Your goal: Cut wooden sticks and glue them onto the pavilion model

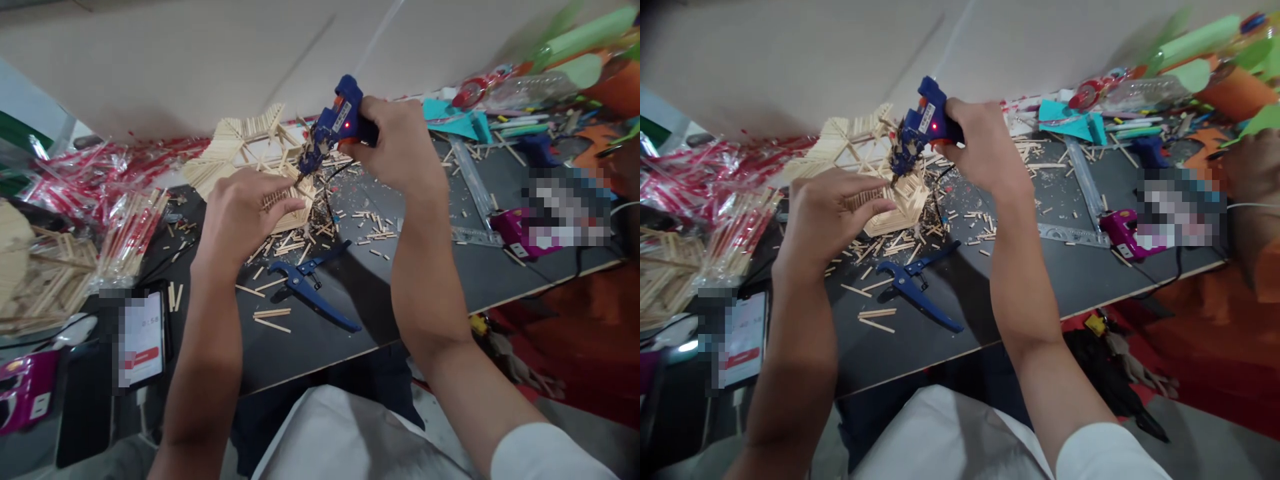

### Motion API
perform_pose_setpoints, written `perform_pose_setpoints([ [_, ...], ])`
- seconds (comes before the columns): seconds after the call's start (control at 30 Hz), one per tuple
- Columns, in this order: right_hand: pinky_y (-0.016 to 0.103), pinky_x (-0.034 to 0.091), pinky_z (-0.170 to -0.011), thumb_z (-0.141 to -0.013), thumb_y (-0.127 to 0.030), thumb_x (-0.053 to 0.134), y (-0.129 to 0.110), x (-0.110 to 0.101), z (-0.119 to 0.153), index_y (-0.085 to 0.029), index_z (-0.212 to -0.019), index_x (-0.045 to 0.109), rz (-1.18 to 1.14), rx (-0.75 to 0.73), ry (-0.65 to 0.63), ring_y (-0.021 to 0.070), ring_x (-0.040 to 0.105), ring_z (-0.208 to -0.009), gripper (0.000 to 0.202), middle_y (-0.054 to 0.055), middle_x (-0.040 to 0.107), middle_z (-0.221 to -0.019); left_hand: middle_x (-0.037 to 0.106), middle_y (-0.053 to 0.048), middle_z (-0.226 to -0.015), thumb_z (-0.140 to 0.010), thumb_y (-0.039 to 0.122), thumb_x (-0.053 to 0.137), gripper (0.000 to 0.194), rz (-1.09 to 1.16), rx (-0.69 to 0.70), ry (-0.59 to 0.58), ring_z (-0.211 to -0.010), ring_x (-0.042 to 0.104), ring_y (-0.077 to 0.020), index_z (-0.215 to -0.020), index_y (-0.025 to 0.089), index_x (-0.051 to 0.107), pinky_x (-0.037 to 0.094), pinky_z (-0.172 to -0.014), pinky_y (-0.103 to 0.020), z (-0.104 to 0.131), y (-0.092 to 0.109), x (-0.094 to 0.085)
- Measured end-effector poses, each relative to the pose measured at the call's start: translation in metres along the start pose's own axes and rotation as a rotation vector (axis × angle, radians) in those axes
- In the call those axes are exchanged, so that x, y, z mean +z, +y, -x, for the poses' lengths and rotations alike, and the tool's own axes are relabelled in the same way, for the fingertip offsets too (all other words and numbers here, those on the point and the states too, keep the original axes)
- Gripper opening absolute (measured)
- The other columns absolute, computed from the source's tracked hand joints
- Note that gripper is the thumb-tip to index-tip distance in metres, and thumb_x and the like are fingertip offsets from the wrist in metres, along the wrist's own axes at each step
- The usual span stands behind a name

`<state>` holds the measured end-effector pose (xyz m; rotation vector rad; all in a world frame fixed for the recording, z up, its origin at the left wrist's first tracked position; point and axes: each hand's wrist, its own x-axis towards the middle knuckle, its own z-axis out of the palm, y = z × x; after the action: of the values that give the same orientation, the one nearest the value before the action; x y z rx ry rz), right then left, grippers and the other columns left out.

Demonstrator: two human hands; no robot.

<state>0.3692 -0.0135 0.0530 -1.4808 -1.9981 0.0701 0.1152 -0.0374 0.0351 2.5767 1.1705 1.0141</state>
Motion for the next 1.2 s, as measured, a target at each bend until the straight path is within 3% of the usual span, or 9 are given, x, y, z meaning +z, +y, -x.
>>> perform_pose_setpoints([
  [0.13,0.031,0.031,-0.065,-0.073,-0.025,0.072,0.002,-0.002,0.0,-0.026,-0.075,0.041,-0.037,0.021,-0.002,0.0151,0.036,-0.065,0.031,-0.002,0.052,-0.072,0.078,-0.007,-0.111,-0.089,0.046,0.072,0.026,-0.003,0.022,0.008,-0.107,0.072,-0.0244,-0.105,0.027,0.078,0.055,-0.097,-0.041,0.0,0.0,0.003],
  [0.23,0.033,0.03,-0.065,-0.071,-0.029,0.074,0.005,-0.004,0.0,-0.026,-0.072,0.038,-0.009,0.066,-0.008,0.0155,0.036,-0.064,0.035,-0.002,0.048,-0.069,0.078,-0.003,-0.111,-0.089,0.046,0.071,0.022,-0.011,0.011,0.013,-0.109,0.071,-0.024,-0.104,0.031,0.078,0.054,-0.1,-0.042,-0.001,-0.001,0.001],
  [0.37,0.035,0.03,-0.068,-0.066,-0.026,0.076,0.013,-0.005,0.001,-0.026,-0.066,0.036,0.137,0.169,0.029,0.0157,0.033,-0.063,0.04,-0.002,0.04,-0.064,0.078,-0.002,-0.109,-0.087,0.045,0.074,0.019,-0.021,0.002,0.025,-0.106,0.072,-0.0232,-0.099,0.031,0.078,0.055,-0.098,-0.04,-0.001,-0.003,-0.001],
  [0.43,0.034,0.031,-0.068,-0.068,-0.027,0.075,0.019,-0.007,0.002,-0.025,-0.064,0.037,0.284,0.271,-0.052,0.0158,0.035,-0.063,0.039,-0.001,0.042,-0.064,0.078,-0.004,-0.109,-0.086,0.043,0.076,0.02,-0.024,0.02,0.036,-0.104,0.072,-0.0228,-0.097,0.027,0.079,0.055,-0.097,-0.038,-0.001,-0.004,0.001],
  [0.53,0.032,0.034,-0.067,-0.079,-0.038,0.069,0.029,-0.01,0.005,-0.021,-0.071,0.051,0.43,0.435,-0.323,0.0191,0.049,-0.071,0.026,0.006,0.056,-0.073,0.078,-0.006,-0.109,-0.085,0.039,0.078,0.023,-0.014,0.055,0.055,-0.104,0.072,-0.0219,-0.1,0.021,0.078,0.054,-0.096,-0.036,0.0,-0.003,0.006],
  [0.67,0.032,0.037,-0.064,-0.084,-0.043,0.067,0.045,-0.01,0.009,-0.014,-0.089,0.067,0.422,0.544,-0.562,0.0244,0.059,-0.08,0.03,0.014,0.066,-0.086,0.076,-0.005,-0.111,-0.088,0.037,0.075,0.021,-0.026,0.037,0.024,-0.106,0.07,-0.022,-0.103,0.022,0.078,0.054,-0.096,-0.036,0.0,0.002,0.012],
  [0.77,0.034,0.04,-0.068,-0.088,-0.042,0.065,0.055,-0.007,0.009,-0.015,-0.087,0.07,0.378,0.574,-0.706,0.0257,0.062,-0.082,0.027,0.013,0.069,-0.087,0.076,-0.006,-0.112,-0.089,0.039,0.073,0.021,-0.072,0.013,-0.002,-0.107,0.069,-0.0239,-0.102,0.023,0.078,0.053,-0.096,-0.038,-0.001,0.005,0.013],
  [1.07,0.037,0.044,-0.066,-0.086,-0.045,0.067,0.064,-0.002,0.01,-0.021,-0.069,0.068,0.322,0.608,-0.752,0.0239,0.062,-0.07,0.029,0.009,0.07,-0.076,0.075,-0.007,-0.113,-0.089,0.042,0.072,0.025,-0.162,-0.001,-0.03,-0.107,0.067,-0.026,-0.104,0.022,0.077,0.053,-0.094,-0.04,0.0,0.005,0.015],
  [1.2,0.037,0.046,-0.069,-0.086,-0.047,0.069,0.067,-0.001,0.012,-0.017,-0.08,0.073,0.349,0.614,-0.783,0.0241,0.064,-0.076,0.031,0.013,0.073,-0.087,0.074,-0.008,-0.111,-0.091,0.041,0.07,0.025,-0.188,0.002,-0.051,-0.107,0.066,-0.0258,-0.106,0.022,0.076,0.052,-0.094,-0.039,0.0,0.007,0.015],
])
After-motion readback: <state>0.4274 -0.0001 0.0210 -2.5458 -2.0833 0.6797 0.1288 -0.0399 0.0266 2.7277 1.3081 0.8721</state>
